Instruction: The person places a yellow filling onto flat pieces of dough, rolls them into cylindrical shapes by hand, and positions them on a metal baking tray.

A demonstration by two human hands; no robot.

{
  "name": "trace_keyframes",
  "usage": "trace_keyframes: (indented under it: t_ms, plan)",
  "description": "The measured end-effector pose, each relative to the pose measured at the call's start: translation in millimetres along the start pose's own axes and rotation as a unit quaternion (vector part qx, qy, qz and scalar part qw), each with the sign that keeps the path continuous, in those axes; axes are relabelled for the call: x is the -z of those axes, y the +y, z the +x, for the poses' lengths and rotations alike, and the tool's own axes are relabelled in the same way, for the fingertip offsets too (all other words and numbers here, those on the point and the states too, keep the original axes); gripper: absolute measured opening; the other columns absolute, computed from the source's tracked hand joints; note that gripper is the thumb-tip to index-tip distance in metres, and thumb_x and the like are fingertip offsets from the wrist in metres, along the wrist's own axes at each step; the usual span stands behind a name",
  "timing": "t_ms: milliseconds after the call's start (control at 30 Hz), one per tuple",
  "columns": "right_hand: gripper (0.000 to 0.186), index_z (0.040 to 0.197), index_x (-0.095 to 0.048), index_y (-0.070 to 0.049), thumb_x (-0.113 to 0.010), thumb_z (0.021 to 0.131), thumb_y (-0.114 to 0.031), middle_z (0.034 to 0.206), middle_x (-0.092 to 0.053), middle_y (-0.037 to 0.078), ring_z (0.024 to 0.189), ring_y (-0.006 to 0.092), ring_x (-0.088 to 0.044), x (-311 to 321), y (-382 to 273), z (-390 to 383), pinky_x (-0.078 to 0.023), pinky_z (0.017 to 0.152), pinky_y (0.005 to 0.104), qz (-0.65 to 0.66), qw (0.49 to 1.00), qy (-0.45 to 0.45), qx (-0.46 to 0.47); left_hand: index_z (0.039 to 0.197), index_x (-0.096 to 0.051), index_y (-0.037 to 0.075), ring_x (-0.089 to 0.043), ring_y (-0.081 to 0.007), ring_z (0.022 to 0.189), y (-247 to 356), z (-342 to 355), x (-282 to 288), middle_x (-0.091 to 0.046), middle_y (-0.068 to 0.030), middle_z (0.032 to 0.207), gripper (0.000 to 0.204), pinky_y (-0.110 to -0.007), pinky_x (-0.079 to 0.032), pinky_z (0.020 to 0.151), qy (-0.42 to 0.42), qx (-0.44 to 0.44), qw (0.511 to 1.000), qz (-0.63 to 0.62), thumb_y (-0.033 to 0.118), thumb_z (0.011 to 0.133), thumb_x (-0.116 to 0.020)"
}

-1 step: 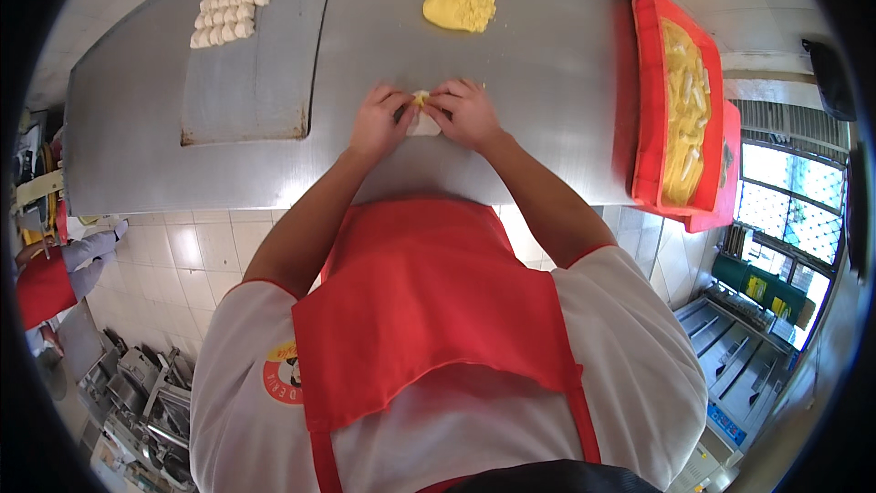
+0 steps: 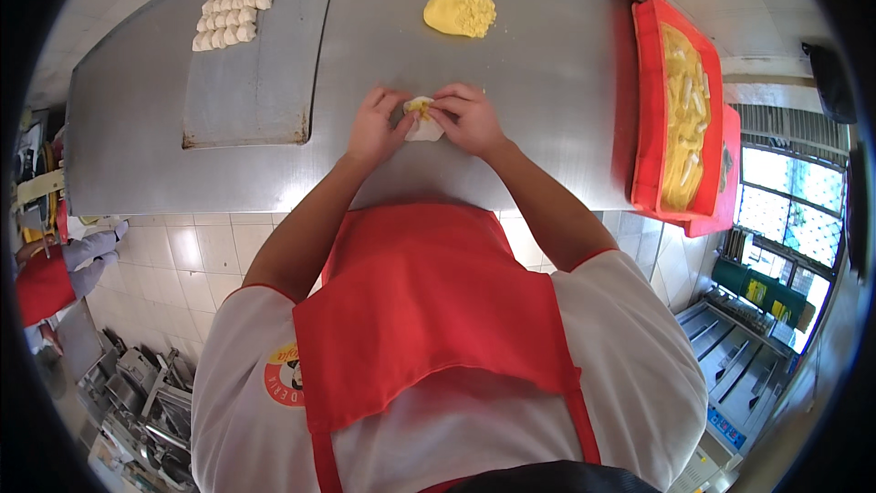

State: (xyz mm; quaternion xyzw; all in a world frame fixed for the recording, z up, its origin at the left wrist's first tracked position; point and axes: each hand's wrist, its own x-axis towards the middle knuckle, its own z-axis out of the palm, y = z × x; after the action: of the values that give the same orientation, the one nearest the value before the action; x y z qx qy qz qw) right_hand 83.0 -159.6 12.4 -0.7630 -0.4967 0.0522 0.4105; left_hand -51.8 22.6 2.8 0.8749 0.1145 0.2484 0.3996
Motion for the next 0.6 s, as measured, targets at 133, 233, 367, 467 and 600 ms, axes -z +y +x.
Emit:
trace_keyframes:
  t_ms: [133, 233, 367, 467, 600]
  plan:
    - [0.016, 0.103, -0.084, -0.015, -0.085, 0.09, -0.024, 0.114, -0.074, -0.001, 0.102, 0.0243, -0.067, 12.5, -1.7, 3.4, -0.055, 0.092, 0.0415, -0.008, 0.997, 0.014, -0.07, 0.104, -0.08, 0.012, -0.066, -0.0305, 0.101, 8.3, 3.2, 8.9, -0.071, -0.0072, 0.105, 0.016, -0.044, -0.053, 0.088, -0.01, -0.017, 1.0, 0.02, 0.016, 0.089, -0.084]
    - [0.021, 0.108, -0.083, -0.017, -0.085, 0.09, -0.026, 0.117, -0.073, 0.0, 0.105, 0.0245, -0.066, -1.5, -3.8, -0.5, -0.052, 0.098, 0.0424, -0.113, 0.993, -0.024, 0.032, 0.109, -0.08, 0.013, -0.066, -0.0282, 0.102, -4.3, 0.0, 3.1, -0.071, -0.0049, 0.108, 0.021, -0.043, -0.051, 0.09, -0.034, -0.097, 0.991, 0.084, 0.017, 0.089, -0.084]
    - [0.029, 0.117, -0.081, -0.02, -0.084, 0.089, -0.03, 0.122, -0.071, 0.0, 0.113, 0.0263, -0.064, -2.9, 4.6, -6.0, -0.047, 0.103, 0.0464, -0.085, 0.995, -0.049, -0.025, 0.117, -0.079, 0.017, -0.065, -0.0274, 0.106, -8.1, -1.1, 3.5, -0.071, -0.0009, 0.112, 0.027, -0.046, -0.045, 0.101, -0.063, -0.068, 0.991, 0.095, 0.018, 0.091, -0.081]
    - [0.032, 0.122, -0.079, -0.022, -0.081, 0.092, -0.03, 0.123, -0.07, -0.001, 0.118, 0.027, -0.062, 0.6, 7.9, 5.0, -0.044, 0.103, 0.0487, -0.13, 0.991, 0.001, -0.022, 0.121, -0.077, 0.019, -0.064, -0.0287, 0.113, 16.3, 7.8, 8.0, -0.072, 0.0011, 0.111, 0.028, -0.052, -0.039, 0.109, 0.001, -0.014, 0.991, 0.133, 0.016, 0.093, -0.078]
    - [0.036, 0.128, -0.077, -0.022, -0.079, 0.093, -0.031, 0.126, -0.069, -0.001, 0.122, 0.0272, -0.06, -5.7, 4.2, -1.0, -0.041, 0.104, 0.0525, -0.102, 0.985, -0.116, -0.083, 0.118, -0.074, 0.018, -0.063, -0.0284, 0.12, -3.2, 7.7, 2.7, -0.073, 0.0005, 0.112, 0.025, -0.057, -0.033, 0.116, -0.087, -0.049, 0.989, 0.106, 0.018, 0.094, -0.078]
